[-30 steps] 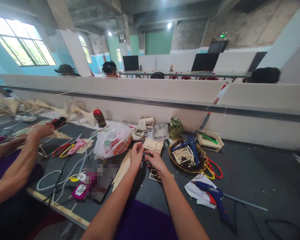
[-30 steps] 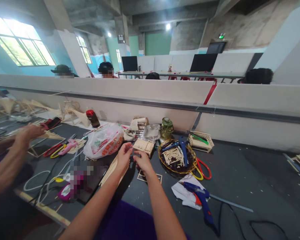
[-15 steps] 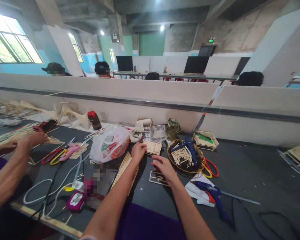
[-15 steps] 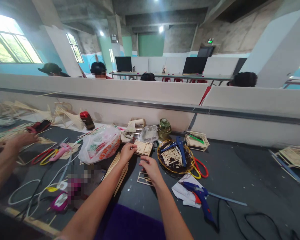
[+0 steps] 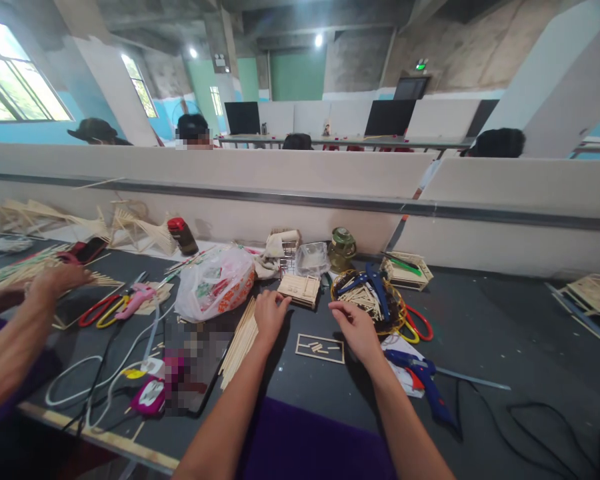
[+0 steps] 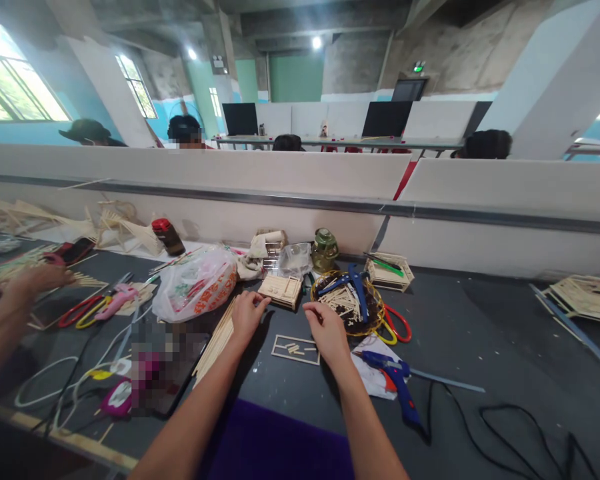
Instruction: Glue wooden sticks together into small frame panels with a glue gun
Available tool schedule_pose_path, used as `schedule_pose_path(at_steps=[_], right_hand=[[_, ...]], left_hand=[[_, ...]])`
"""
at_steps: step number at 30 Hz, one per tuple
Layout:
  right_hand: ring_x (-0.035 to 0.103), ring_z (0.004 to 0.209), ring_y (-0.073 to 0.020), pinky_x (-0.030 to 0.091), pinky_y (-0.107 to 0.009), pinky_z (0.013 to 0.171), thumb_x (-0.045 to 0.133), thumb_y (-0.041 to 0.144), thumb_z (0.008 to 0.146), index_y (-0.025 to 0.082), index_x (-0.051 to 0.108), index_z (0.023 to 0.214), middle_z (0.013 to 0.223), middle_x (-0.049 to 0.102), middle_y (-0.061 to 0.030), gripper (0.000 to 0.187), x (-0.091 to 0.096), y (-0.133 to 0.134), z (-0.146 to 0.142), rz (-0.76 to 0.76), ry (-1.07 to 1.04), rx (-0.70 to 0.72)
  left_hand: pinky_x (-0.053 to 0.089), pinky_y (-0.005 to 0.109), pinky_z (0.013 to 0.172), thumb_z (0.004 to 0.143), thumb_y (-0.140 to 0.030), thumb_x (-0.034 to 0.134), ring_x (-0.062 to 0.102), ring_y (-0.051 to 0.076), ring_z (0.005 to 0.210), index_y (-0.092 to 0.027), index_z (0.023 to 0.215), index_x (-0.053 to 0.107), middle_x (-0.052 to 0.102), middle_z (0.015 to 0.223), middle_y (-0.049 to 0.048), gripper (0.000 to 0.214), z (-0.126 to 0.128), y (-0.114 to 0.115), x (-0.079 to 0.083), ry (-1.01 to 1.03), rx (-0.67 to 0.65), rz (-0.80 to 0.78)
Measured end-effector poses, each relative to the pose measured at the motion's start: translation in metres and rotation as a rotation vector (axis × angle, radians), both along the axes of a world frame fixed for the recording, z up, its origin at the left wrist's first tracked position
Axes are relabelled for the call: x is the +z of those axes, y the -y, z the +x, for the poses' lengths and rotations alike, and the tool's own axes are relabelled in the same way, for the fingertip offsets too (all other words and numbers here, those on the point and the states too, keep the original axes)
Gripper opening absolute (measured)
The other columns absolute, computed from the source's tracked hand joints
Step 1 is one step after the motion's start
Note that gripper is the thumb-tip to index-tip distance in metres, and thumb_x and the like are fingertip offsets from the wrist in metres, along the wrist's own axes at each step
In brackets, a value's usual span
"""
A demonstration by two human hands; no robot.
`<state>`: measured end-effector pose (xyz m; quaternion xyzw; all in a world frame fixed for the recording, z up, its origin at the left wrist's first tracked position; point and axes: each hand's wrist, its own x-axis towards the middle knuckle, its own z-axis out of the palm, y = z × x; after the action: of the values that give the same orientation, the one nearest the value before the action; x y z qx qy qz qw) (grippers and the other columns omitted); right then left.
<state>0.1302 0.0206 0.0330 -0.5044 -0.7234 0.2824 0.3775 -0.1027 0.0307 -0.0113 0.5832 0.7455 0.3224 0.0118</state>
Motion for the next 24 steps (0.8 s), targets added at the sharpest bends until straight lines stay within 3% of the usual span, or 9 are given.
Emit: schedule_pose_path(at_steps=[4, 9, 13, 17, 24], right_hand=[[0.060, 0.095, -0.0182, 0.044, -0.030, 0.085, 0.044, 0.025, 0.088, 0.021, 0.068, 0.102, 0.101, 0.067, -0.0056, 0.028, 0.006, -0.017, -0.028, 0.081, 0.120, 0.058], [0.050, 0.107, -0.0218, 0.037, -0.033, 0.092, 0.045, 0.014, 0.086, 0.022, 0.065, 0.114, 0.115, 0.060, -0.0088, 0.035, 0.008, -0.038, -0.059, 0.131, 0.331, 0.100], [0.039, 0.115, -0.0269, 0.033, -0.037, 0.092, 0.047, 0.009, 0.081, 0.028, 0.060, 0.123, 0.129, 0.048, -0.0107, 0.047, 0.008, -0.051, -0.076, 0.154, 0.507, 0.115], [0.035, 0.118, -0.0292, 0.031, -0.039, 0.089, 0.051, 0.013, 0.081, 0.032, 0.060, 0.123, 0.133, 0.043, -0.0103, 0.047, 0.010, -0.058, -0.087, 0.175, 0.641, 0.160], [0.035, 0.116, -0.0294, 0.029, -0.040, 0.088, 0.050, 0.017, 0.083, 0.031, 0.064, 0.116, 0.134, 0.042, -0.0109, 0.038, 0.011, -0.057, -0.090, 0.192, 0.766, 0.197]], left_hand=[[0.037, 0.033, 0.075, 0.079, -0.048, 0.059, 0.054, 0.025, 0.084, -0.020, 0.077, 0.069, 0.063, 0.082, 0.0088, 0.029, 0.001, -0.001, -0.005, -0.064, 0.020, -0.060], [0.037, 0.031, 0.071, 0.080, -0.044, 0.058, 0.059, 0.026, 0.084, -0.019, 0.085, 0.074, 0.069, 0.086, 0.0117, 0.030, 0.002, -0.008, -0.009, 0.056, 0.040, -0.117], [0.037, 0.028, 0.067, 0.083, -0.039, 0.055, 0.061, 0.022, 0.080, -0.020, 0.087, 0.074, 0.071, 0.087, 0.0098, 0.027, 0.002, -0.009, -0.010, 0.119, 0.022, -0.109], [0.036, 0.025, 0.064, 0.085, -0.035, 0.052, 0.061, 0.019, 0.077, -0.019, 0.086, 0.073, 0.071, 0.086, 0.0072, 0.026, 0.001, -0.008, -0.009, 0.187, -0.018, -0.081], [0.041, 0.026, 0.071, 0.086, -0.033, 0.048, 0.059, 0.017, 0.075, -0.019, 0.075, 0.068, 0.067, 0.076, 0.0029, 0.027, -0.005, 0.013, 0.009, 0.278, -0.108, 0.020]])
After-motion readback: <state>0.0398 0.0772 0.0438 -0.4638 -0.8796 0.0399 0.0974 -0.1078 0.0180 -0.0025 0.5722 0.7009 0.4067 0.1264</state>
